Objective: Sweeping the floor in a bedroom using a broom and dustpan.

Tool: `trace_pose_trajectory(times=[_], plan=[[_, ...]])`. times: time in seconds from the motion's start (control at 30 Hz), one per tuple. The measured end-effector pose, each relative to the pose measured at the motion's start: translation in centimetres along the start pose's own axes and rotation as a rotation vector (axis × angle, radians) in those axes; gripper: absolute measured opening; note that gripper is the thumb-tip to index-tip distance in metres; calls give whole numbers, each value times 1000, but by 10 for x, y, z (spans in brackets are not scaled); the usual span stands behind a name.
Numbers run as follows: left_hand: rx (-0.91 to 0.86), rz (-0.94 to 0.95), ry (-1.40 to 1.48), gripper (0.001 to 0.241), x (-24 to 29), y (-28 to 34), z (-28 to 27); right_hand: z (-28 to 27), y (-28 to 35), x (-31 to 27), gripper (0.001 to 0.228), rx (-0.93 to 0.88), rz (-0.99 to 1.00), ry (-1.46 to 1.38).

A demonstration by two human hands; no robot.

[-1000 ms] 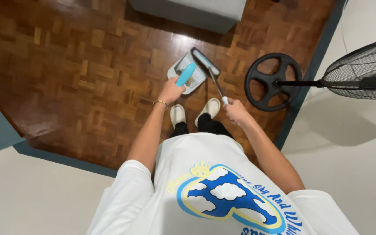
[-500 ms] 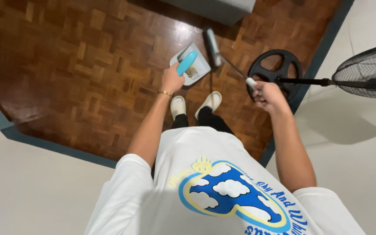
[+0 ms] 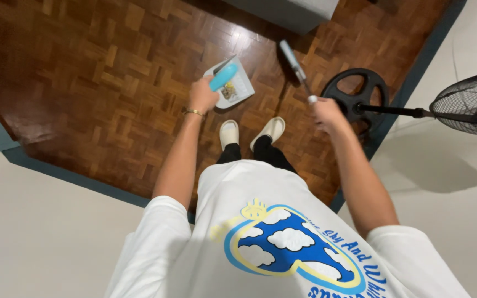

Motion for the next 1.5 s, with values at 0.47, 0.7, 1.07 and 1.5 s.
trace_pose_trajectory(times=[0.47, 0.7, 1.07, 1.5], plan=[[75, 94, 40, 47, -29, -15, 5, 156, 37, 1, 49, -240, -23, 76], [92, 74, 64, 28, -49, 14, -13, 95, 111, -49, 48, -262, -59, -406], [173, -27, 158, 24, -111, 69, -52, 65, 93, -86, 31, -241, -119, -145], [378, -141, 361, 15, -185, 121, -36, 181, -12, -86, 44, -130, -241, 328]])
Point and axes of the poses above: each hand's wrist, its own y-axis away from the middle knuckle, its own z-axis out of the palm, x = y × z, the point moved 6 cm from there along -y, towards the middle knuckle, and after that the axes turned 13 degrees about -x, right-handed, at the moved point
